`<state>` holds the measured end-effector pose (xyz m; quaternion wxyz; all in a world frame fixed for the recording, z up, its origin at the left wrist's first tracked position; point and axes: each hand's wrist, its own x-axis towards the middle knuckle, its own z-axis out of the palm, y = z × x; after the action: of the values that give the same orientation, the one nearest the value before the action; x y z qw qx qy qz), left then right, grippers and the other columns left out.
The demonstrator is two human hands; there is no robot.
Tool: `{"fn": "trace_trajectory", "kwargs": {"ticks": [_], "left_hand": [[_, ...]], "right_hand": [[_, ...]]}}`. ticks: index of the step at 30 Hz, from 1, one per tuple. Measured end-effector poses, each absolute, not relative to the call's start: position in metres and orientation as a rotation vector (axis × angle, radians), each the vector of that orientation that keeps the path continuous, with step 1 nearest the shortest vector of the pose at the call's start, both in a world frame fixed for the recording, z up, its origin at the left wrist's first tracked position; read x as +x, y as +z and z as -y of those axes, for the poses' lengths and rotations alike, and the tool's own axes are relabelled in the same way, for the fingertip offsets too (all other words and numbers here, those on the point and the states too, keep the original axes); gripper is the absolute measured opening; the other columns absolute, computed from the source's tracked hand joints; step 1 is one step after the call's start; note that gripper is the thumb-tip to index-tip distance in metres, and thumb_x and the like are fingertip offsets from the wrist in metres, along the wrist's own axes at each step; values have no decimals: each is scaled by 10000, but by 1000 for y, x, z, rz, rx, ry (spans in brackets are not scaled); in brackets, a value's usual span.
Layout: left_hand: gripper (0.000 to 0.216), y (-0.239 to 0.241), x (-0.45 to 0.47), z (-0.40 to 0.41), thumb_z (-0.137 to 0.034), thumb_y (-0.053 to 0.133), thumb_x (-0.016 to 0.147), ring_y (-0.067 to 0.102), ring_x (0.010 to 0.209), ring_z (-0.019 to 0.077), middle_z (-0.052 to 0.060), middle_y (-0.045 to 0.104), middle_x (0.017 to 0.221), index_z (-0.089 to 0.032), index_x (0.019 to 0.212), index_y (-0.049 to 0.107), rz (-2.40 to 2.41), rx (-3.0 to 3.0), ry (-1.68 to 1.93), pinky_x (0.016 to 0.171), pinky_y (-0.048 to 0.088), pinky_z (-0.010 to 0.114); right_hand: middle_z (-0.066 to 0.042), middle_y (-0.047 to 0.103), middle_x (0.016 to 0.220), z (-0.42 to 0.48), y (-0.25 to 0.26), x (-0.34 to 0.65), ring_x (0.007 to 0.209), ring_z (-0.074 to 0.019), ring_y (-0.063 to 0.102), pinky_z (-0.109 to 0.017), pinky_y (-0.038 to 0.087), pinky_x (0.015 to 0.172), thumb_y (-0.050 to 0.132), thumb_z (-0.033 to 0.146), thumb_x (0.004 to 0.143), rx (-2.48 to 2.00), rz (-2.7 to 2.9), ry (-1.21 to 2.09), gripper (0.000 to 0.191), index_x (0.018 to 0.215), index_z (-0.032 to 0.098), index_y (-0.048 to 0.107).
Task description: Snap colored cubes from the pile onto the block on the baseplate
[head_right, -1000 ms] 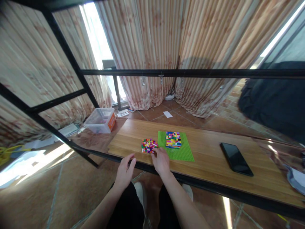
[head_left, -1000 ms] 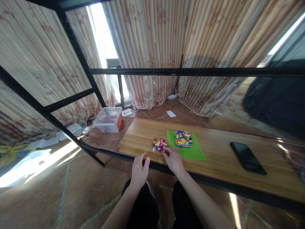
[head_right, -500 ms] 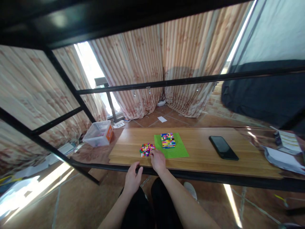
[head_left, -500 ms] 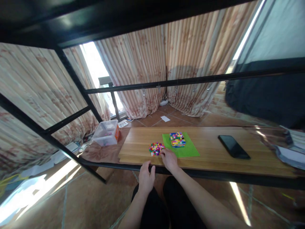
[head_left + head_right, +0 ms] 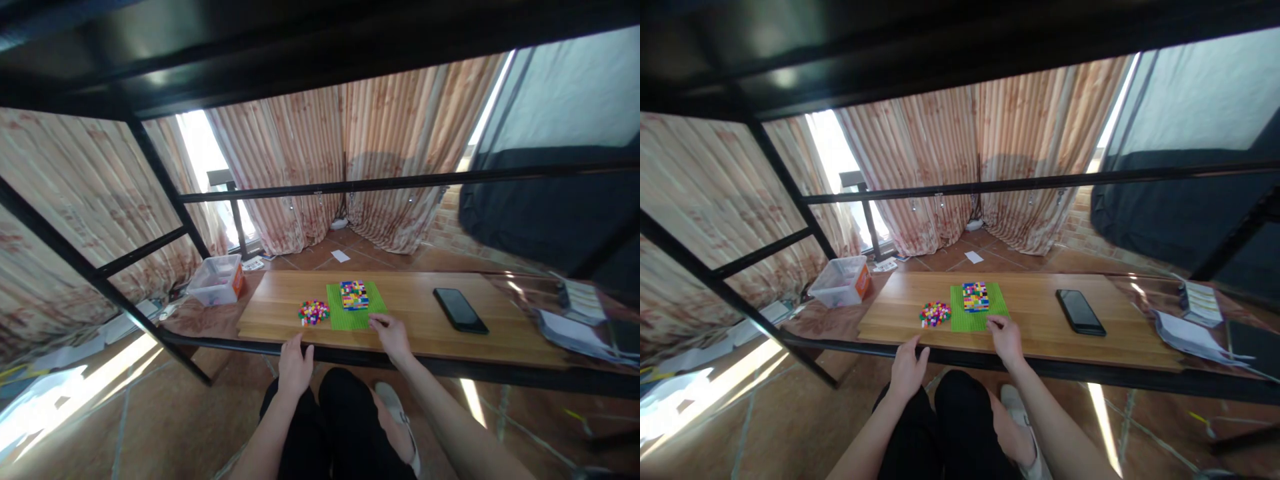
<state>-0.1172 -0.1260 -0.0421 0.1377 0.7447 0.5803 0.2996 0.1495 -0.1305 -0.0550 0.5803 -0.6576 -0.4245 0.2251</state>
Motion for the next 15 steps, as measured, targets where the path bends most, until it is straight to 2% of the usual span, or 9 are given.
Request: {"fn": "trace_trajectory", "kwargs": {"ticks": [3,7,15], "left_hand": [[394,-40,-105,131,-281,515,893,602,1146,306,186,677,1160,-83,1219,613,-1680,2085,992,1024,478,500],[350,-42,-95,133,-250,525,874,617,1129,292,169,684,1144,-108,1175,635,-1589,2036,1117,1019,486,500],[352,-42,-86,124,-304,545,860,627,1131,269,145,689,1162,-137,1151,655,-1585,1722,1089,1046,469,474]], "right_hand": [[-106,764,820,122,-47,175,700,-211,704,-341,569,669,613,412,734,-1532,996,538,327,871,148,749],[-92,758,823,93,-38,191,733,-202,701,-337,558,705,621,370,710,-1556,1041,510,337,938,144,724],[-67,753,797,59,-28,205,694,-182,692,-299,527,686,625,327,714,-1742,1163,459,340,997,157,707]]}}
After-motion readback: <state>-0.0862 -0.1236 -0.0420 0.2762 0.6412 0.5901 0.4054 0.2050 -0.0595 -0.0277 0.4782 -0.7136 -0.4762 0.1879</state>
